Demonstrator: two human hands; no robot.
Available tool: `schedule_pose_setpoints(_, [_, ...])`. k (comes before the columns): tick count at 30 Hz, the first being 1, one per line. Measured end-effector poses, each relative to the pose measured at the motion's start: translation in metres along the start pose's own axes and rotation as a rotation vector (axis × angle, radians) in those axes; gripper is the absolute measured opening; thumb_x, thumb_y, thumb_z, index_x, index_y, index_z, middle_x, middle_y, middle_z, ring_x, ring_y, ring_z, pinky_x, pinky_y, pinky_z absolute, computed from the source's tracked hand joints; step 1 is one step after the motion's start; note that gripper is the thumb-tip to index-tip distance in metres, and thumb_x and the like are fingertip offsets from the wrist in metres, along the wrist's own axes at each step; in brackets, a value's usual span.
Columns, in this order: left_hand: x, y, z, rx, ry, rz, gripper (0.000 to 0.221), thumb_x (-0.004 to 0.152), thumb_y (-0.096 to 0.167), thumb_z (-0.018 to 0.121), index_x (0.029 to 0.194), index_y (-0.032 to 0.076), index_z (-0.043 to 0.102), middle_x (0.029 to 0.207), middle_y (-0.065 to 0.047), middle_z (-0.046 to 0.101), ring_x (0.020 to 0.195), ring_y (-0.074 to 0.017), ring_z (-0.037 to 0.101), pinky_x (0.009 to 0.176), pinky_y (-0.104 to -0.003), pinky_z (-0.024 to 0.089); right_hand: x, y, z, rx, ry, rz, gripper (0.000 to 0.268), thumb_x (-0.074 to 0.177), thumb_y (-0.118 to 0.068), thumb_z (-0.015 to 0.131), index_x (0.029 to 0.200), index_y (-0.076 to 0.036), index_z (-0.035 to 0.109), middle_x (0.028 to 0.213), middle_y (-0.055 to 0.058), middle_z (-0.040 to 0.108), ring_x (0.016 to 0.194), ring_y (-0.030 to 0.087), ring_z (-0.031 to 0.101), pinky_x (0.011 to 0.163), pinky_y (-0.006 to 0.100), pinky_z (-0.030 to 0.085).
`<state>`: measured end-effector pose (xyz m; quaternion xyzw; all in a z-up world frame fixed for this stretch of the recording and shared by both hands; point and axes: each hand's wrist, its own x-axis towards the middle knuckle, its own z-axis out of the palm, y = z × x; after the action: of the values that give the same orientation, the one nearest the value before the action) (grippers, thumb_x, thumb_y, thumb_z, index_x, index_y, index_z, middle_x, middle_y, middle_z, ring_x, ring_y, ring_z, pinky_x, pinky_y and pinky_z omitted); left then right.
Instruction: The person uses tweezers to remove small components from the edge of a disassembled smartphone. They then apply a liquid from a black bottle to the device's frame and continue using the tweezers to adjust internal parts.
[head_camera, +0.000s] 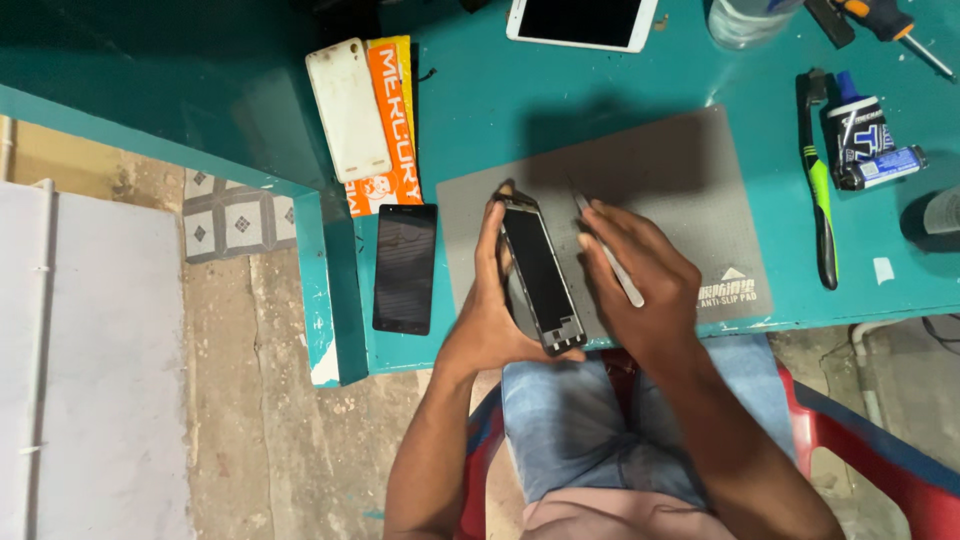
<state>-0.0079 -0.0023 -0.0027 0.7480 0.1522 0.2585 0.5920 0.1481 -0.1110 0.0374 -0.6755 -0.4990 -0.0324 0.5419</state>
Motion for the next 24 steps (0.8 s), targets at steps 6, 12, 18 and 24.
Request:
schedule_pose_setpoints(6, [-0.004,0.0,-0.001,-0.005,0.06,0.107,0.168,0.046,0.032,0.105,0.169,0.006,-0.006,0.175,-0.022,0.007,0.163,-0.0328,0.021,0.138,-0.048,0.025,-0.013,0.006,-0.021,-0.236,-0.238,0.006,0.039,0.095,-0.008,0.076,0.132,0.002,0.064,0.142,0.02,0.061,0.124,0.036,0.066,0.101,0.041,0.056])
schedule_pose_setpoints(12, [-0.011,-0.004,-0.002,-0.107,0.063,0.046,0.168,0.048,0.035,0.106,0.169,0.006,-0.007,0.177,-0.024,0.018,0.164,-0.035,0.031,0.136,-0.048,0.03,-0.01,0.003,-0.042,-0.247,-0.504,-0.075,0.079,0.072,-0.028,0.082,0.139,0.005,0.054,0.147,0.027,0.049,0.137,0.048,0.046,0.109,0.05,0.039])
schedule_pose_setpoints(18, [-0.012,-0.012,-0.004,-0.123,0.013,0.16,0.167,0.049,0.034,0.105,0.169,0.007,-0.008,0.171,-0.023,0.019,0.159,-0.033,0.031,0.136,-0.048,0.03,-0.009,0.016,-0.085,-0.556,-0.222,0.151,0.038,0.096,-0.017,0.082,0.127,-0.001,0.066,0.12,0.014,0.064,0.114,0.038,0.059,0.101,0.051,0.045])
schedule_pose_setpoints(24, [-0.012,-0.012,-0.007,-0.095,-0.005,0.227,0.166,0.05,0.035,0.105,0.169,0.007,-0.007,0.174,-0.023,0.007,0.162,-0.0329,0.024,0.137,-0.047,0.028,-0.003,0.058,-0.085,-0.764,0.041,0.159,0.029,0.094,-0.003,0.08,0.122,0.001,0.073,0.117,0.021,0.064,0.11,0.04,0.058,0.095,0.049,0.047])
